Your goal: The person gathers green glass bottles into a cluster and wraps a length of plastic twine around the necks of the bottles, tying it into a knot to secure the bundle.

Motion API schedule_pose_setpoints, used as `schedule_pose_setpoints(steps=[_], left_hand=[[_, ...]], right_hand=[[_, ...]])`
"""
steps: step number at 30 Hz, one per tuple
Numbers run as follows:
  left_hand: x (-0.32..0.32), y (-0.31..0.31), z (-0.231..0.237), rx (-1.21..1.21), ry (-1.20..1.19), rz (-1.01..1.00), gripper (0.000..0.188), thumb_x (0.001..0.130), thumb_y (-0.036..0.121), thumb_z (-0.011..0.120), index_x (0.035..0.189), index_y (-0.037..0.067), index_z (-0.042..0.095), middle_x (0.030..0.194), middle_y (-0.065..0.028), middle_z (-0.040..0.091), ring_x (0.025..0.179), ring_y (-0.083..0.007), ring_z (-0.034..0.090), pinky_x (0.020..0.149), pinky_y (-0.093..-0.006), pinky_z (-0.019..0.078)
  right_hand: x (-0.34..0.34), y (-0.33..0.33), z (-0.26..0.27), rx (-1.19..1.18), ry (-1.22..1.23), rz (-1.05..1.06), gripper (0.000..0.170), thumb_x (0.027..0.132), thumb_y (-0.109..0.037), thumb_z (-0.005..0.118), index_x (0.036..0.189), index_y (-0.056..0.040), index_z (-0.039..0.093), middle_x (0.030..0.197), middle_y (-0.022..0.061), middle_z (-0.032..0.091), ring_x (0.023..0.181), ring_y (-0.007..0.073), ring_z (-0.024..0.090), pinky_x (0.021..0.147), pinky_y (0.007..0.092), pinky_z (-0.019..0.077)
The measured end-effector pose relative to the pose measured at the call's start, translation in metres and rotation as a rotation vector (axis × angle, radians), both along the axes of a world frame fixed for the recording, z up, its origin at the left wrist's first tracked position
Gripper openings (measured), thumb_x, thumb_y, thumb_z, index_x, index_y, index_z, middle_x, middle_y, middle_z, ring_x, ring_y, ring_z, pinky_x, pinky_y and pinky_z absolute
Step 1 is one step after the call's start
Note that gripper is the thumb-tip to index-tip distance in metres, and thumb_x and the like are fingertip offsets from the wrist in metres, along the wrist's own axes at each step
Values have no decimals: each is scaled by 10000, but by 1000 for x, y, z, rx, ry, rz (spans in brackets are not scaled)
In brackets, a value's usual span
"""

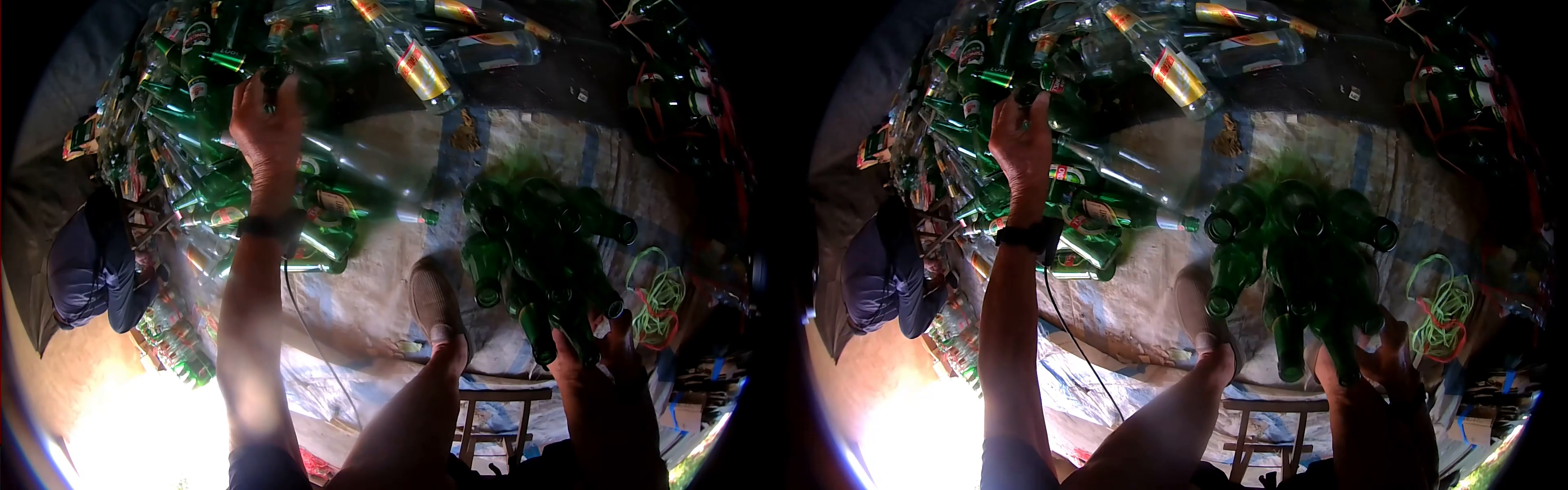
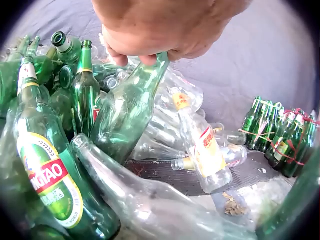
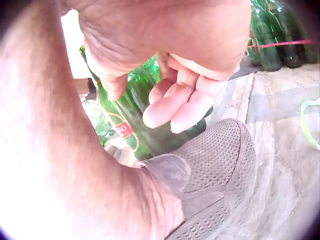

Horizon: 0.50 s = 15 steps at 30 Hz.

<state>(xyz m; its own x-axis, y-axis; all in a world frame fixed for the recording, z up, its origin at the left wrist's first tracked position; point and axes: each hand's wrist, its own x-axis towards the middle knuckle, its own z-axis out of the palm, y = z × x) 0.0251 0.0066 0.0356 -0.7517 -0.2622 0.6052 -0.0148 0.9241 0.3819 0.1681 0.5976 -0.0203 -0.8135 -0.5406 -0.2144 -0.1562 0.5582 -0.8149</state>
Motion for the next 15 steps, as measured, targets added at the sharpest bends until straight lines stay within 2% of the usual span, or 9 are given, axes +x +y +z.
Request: schedule_pose_setpoints(steps=[2, 3, 5, 9, 11, 13, 15], left_hand=[[3, -1, 1, 186, 26, 36, 269, 890, 141, 782, 1114, 4, 724, 992, -103, 696, 848, -216, 698, 751, -319, 556], [3, 0, 1, 186, 25, 36, 269, 890, 141, 782, 1114, 4, 724, 992, -103, 696, 848, -216, 698, 751, -319, 556], [1, 4, 3, 199, 111, 7, 268, 887, 125, 791, 1112, -5, 725, 991, -89, 699, 816, -183, 677, 742, -298, 546], [2, 7, 14, 166, 104, 1, 275, 883, 127, 804, 1106, -12, 725, 997, -80, 704, 813, -166, 670, 744, -296, 545], [8, 10, 20, 180, 119, 83, 285, 878, 117, 811, 1108, -25, 720, 1002, -80, 707, 827, -145, 664, 747, -296, 544], [20, 24, 32, 153, 162, 57, 258, 897, 118, 805, 1097, -24, 726, 984, -70, 721, 807, -114, 665, 720, -265, 538], [36, 39, 45, 372, 230, 2, 221, 918, 116, 792, 1092, -8, 738, 974, -62, 745, 780, -95, 671, 687, -234, 537]], right_hand=[[2, -23, 9, -28, 44, 39, 529, 805, -201, 837, 1274, -77, 627, 1070, 128, 674, 854, 298, 660, 702, 408, 499], [5, -33, 12, -37, 63, 58, 529, 806, -196, 836, 1276, -76, 626, 1066, 128, 674, 851, 295, 660, 700, 406, 500], [7, -47, 17, -46, 98, 85, 529, 806, -187, 833, 1280, -74, 625, 1059, 127, 673, 846, 289, 660, 696, 401, 503], [6, -55, 20, -46, 133, 97, 530, 807, -168, 827, 1287, -69, 623, 1045, 125, 672, 835, 277, 660, 688, 391, 508], [2, -52, 20, -48, 138, 90, 531, 808, -158, 824, 1291, -67, 622, 1037, 125, 671, 830, 271, 660, 684, 385, 511], [-2, -46, 20, -44, 133, 83, 532, 808, -149, 821, 1294, -65, 621, 1030, 124, 670, 825, 265, 660, 680, 380, 514], [-5, -39, 19, -44, 115, 76, 533, 809, -139, 819, 1298, -63, 620, 1023, 123, 669, 820, 259, 660, 676, 375, 517]])
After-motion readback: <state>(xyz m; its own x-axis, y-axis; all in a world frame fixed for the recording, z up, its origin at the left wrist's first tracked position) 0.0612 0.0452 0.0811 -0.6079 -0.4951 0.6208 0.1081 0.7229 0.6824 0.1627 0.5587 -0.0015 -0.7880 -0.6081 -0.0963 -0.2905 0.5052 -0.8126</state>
